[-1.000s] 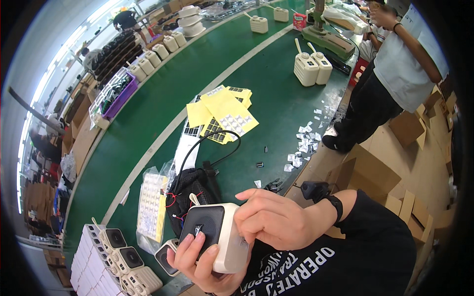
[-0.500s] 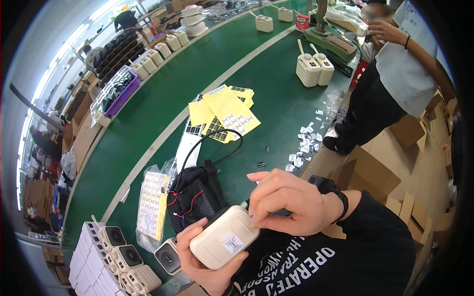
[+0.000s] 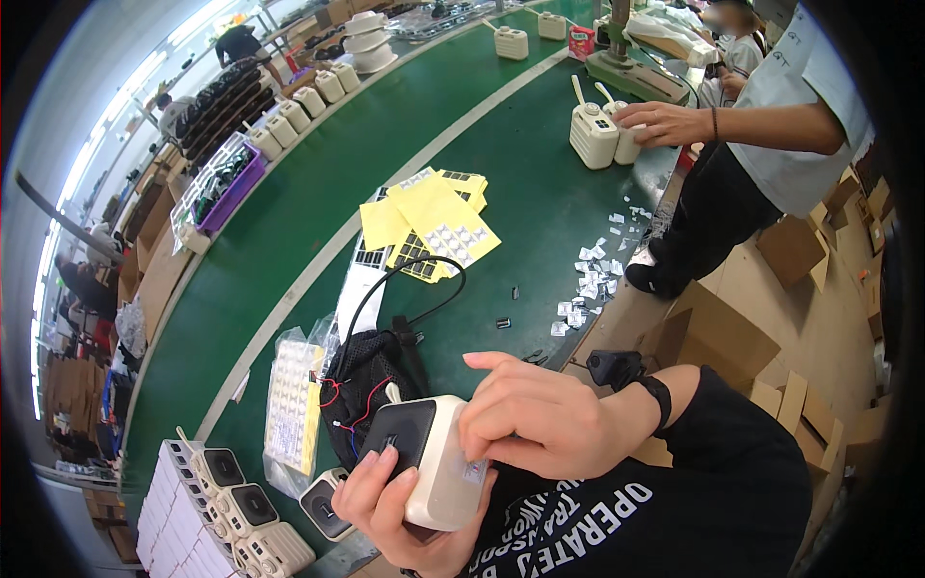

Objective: Assembling, labeling, and inspecting small electronic speaker units on a factory production line.

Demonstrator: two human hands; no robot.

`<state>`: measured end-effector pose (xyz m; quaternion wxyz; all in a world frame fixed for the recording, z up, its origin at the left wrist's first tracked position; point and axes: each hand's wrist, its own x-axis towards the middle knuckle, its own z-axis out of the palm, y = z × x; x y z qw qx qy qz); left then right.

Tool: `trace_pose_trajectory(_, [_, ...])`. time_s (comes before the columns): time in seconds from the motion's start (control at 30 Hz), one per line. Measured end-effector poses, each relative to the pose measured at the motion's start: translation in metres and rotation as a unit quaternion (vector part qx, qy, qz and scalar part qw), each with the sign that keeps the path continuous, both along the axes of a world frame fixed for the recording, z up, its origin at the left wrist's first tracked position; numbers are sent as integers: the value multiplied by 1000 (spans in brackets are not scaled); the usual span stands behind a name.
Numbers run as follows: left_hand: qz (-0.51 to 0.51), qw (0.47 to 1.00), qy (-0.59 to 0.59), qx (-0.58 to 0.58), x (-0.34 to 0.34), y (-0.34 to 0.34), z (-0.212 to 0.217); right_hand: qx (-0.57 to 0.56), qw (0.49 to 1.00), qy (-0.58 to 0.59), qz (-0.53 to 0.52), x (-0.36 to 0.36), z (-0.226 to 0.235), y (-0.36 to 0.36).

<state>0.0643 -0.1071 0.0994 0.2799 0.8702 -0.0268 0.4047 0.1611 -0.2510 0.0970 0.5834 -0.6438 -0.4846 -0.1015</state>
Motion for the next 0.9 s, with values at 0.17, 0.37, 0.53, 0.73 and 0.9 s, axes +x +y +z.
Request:
trace_pose_trajectory(0.17, [20, 993, 2, 113, -3, 4, 0, 12, 999, 20, -45, -8, -3, 7])
trace_pose_trajectory(0.37, [74, 992, -5, 105, 0, -8, -12, 44, 995, 74, -52, -13, -11, 11])
trace_pose_trajectory(0.53, [74, 988, 3, 132, -2, -2, -14, 37, 993, 100, -59, -16, -9, 11])
trace_pose_trajectory(0.73, [87, 991, 18, 98, 6, 2, -22, 42, 988, 147, 4, -22, -2, 5])
trace_pose_trajectory(0.9, [-113, 901, 111, -404, -1, 8, -18, 66, 995, 58, 48, 11, 9, -7])
